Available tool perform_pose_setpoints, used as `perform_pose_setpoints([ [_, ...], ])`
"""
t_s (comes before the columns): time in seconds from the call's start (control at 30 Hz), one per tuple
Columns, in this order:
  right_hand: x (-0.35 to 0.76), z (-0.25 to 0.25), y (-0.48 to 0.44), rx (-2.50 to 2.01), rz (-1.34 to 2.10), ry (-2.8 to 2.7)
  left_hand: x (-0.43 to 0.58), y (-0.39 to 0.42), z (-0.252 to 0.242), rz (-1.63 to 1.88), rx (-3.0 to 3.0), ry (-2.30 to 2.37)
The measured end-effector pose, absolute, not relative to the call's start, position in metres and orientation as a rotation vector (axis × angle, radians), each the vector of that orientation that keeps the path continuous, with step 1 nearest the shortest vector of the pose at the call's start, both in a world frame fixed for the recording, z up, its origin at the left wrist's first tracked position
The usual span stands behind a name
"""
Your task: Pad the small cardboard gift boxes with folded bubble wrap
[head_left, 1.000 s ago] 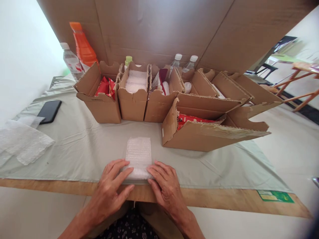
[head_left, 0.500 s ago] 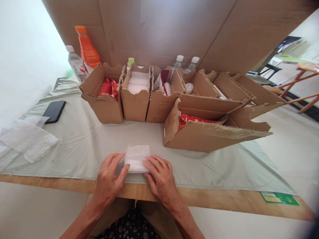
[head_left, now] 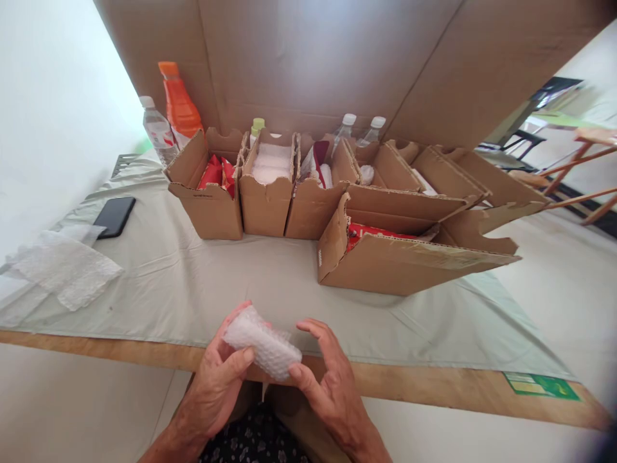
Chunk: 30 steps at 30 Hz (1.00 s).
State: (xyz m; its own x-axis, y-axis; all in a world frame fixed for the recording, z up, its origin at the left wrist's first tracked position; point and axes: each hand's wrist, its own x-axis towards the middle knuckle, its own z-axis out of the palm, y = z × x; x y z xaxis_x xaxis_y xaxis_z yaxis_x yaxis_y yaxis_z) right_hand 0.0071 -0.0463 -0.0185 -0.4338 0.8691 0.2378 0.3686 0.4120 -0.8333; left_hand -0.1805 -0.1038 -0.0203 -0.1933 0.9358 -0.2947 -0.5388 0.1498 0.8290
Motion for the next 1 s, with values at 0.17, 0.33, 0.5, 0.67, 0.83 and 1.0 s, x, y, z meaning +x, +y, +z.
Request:
perform_pose_setpoints([
  [0.17,0.010,-0.027,-0.055,-0.933,1.521,-1.675,-0.168,-0.107,-0.028,1.337,0.507,1.061],
  [0.33,0.034,-0.012,-0.043,-1.069,1.330,-1.696,-0.185,-0.088,-0.024,1.287,0.853,1.194],
  [0.5,0.098,0.037,-0.017,-0.999,0.941,-1.948,-0.187,-0.032,0.026,1.306,1.774,1.493],
  [0.67,0.154,0.093,0.015,-1.119,0.571,-1.886,-0.134,0.045,0.079,1.375,2.396,1.484],
  [0.83,0.179,0.138,0.067,-1.451,0.070,-1.740,-0.118,0.070,0.071,1.293,2.550,1.293],
  [1.0,0.163,0.168,0.124,-1.101,0.209,-2.334,-0.122,0.055,0.045,1.379,2.445,1.218],
])
